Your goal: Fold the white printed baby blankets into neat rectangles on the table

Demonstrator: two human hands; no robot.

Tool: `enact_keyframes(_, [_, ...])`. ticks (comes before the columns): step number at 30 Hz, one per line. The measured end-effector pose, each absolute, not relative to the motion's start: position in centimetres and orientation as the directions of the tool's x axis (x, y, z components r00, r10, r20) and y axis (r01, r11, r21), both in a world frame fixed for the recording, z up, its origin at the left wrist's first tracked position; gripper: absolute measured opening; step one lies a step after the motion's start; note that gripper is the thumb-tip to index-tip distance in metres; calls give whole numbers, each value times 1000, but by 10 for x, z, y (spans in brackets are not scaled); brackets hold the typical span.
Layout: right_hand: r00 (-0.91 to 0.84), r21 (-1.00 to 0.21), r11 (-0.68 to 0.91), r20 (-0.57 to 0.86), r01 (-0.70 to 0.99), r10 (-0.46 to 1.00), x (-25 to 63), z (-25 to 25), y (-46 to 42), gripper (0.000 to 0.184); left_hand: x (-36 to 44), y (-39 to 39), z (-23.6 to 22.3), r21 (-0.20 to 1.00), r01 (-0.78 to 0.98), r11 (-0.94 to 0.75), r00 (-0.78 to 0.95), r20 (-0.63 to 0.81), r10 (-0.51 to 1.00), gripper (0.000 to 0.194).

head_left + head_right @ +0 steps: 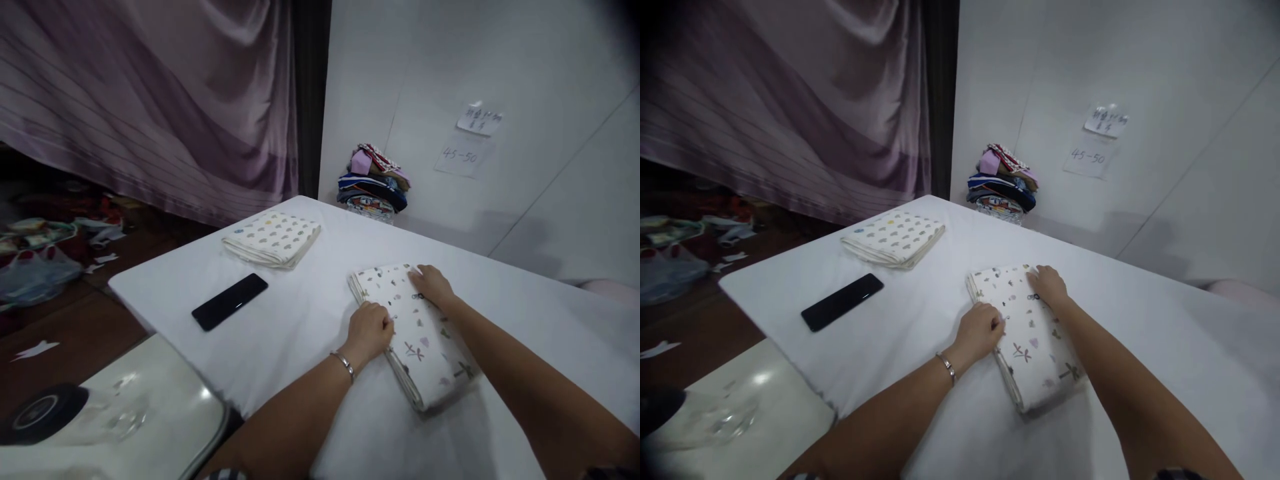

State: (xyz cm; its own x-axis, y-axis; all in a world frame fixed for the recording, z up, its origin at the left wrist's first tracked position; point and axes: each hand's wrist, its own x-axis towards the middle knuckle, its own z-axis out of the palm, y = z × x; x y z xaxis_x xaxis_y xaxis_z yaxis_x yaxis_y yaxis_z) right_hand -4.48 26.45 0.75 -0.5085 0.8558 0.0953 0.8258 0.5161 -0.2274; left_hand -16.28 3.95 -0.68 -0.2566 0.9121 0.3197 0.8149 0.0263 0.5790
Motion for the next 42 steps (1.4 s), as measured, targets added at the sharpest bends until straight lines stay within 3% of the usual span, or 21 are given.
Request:
enact_keyframes(2, [-620,-212,645,177,734,764,-59,10,253,53,-163,39,-7,572,820,23,-253,326,911,13])
enact_keyframes(5, [-836,-201,864,228,461,499,-91,10,231,54,-162,39,-7,557,831,13,-247,348,905,11])
enact_keyframes(8, [-951,-206,945,126,254,283,-123,5,207,53,-162,38,-6,544,839,7,-240,360,901,12])
enact_keyframes(10, [-970,-202,952,40,229,241,-137,1,196,54,-162,37,-6,538,843,14,-242,357,902,13])
enact_keyframes(19, [-967,-166,953,5,252,256,-137,7,186,56,-163,38,-7,531,848,11,-229,347,909,11])
enact_keyframes(25, [-849,-237,853,157,464,505,-90,14,193,55,-165,38,-10,531,848,-2,-218,351,911,12])
enact_keyframes(30, [-717,-198,729,139,656,683,-7,3,208,53,-165,38,-8,538,843,-1,-226,357,906,12])
enact_keyframes(34, [-707,-175,712,97,680,700,33,-13,212,55,-165,37,-6,557,830,3,-227,333,915,12])
enact_keyframes(42, [-628,-339,602,43,723,777,41,6,200,56,-165,34,-3,578,816,30,-261,321,910,14])
